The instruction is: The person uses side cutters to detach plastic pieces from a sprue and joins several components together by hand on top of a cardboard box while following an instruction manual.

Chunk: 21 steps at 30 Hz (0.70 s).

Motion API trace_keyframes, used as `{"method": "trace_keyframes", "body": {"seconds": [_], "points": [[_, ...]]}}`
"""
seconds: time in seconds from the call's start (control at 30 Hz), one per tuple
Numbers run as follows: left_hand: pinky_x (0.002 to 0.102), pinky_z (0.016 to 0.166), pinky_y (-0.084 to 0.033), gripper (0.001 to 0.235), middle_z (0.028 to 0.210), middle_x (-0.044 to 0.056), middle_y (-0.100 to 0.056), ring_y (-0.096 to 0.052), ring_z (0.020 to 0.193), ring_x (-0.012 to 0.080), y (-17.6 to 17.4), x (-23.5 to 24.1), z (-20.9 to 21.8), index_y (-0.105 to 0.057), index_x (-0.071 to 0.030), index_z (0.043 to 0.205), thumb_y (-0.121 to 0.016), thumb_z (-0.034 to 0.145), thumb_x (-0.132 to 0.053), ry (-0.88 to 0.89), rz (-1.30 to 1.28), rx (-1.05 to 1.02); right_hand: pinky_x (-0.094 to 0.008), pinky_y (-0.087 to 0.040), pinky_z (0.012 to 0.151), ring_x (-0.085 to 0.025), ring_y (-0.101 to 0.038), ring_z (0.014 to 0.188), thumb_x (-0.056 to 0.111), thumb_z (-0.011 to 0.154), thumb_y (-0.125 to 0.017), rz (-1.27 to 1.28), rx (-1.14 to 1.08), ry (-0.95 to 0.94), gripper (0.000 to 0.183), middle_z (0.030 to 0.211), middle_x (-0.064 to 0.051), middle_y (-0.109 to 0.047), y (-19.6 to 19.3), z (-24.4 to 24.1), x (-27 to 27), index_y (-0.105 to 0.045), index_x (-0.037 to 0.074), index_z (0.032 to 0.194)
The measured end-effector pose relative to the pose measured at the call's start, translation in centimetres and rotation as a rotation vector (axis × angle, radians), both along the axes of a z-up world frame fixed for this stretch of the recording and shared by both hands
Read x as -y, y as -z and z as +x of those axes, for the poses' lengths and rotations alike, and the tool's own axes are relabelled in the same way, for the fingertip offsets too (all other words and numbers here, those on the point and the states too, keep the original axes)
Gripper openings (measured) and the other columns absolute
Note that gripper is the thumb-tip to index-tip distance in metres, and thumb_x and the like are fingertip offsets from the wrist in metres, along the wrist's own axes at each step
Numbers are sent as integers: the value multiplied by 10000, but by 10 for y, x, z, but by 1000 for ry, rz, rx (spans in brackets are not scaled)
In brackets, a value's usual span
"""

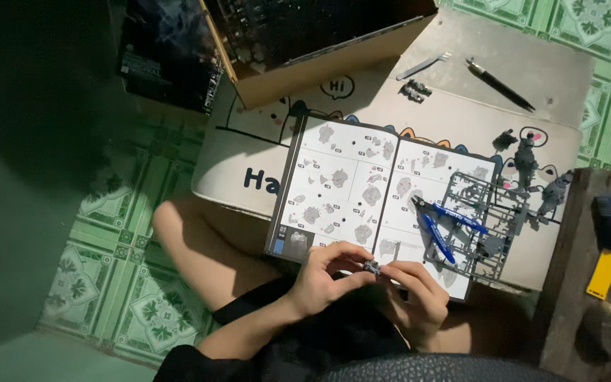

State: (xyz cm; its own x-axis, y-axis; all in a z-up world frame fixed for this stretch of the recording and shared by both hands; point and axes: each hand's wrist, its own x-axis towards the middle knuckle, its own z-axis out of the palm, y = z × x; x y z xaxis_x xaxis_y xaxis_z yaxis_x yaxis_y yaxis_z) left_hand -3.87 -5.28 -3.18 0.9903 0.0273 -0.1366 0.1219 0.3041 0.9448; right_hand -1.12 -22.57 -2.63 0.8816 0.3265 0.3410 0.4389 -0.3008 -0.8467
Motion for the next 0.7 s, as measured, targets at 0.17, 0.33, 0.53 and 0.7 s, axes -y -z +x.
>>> {"method": "trace_keyframes", "body": {"seconds": [0.17, 0.33, 0.53, 0.7], "points": [[263, 857, -584, 275, 975, 140, -707, -686, 884, 176, -3, -12, 3, -677, 4, 1047, -745, 794, -81, 58, -83, 30, -260, -539, 646, -225, -639, 708, -26, 828, -643, -22, 136, -76, 141, 828, -184, -644, -11, 5, -13, -652, -63, 964], [215, 835, -539, 271, 991, 81, -691, -656, 878, 112, 20, -6, -9, -646, -6, 1079, -709, 856, -147, 76, -269, -54, -263, -519, 660, -227, -618, 725, -34, 816, -670, 48, 80, -69, 169, 851, -194, -629, -15, 3, -17, -641, -59, 982], [245, 857, -547, 332, 1004, 78, -676, -645, 920, 130, 12, -10, -7, -620, -8, 1114, -658, 903, -261, 132, -326, -63, -243, -532, 663, -214, -617, 729, -50, 784, -696, 128, 56, -30, 199, 846, -183, -628, -17, 2, -17, -639, -60, 975], [256, 869, -545, 293, 1035, 78, -649, -638, 948, 151, 6, -9, -12, -603, -28, 1130, -627, 937, -246, 176, -317, -23, -257, -517, 668, -221, -616, 733, -17, 813, -661, 162, 2, -2, 164, 831, -177, -625, -13, -6, -10, -633, -57, 970]]}}
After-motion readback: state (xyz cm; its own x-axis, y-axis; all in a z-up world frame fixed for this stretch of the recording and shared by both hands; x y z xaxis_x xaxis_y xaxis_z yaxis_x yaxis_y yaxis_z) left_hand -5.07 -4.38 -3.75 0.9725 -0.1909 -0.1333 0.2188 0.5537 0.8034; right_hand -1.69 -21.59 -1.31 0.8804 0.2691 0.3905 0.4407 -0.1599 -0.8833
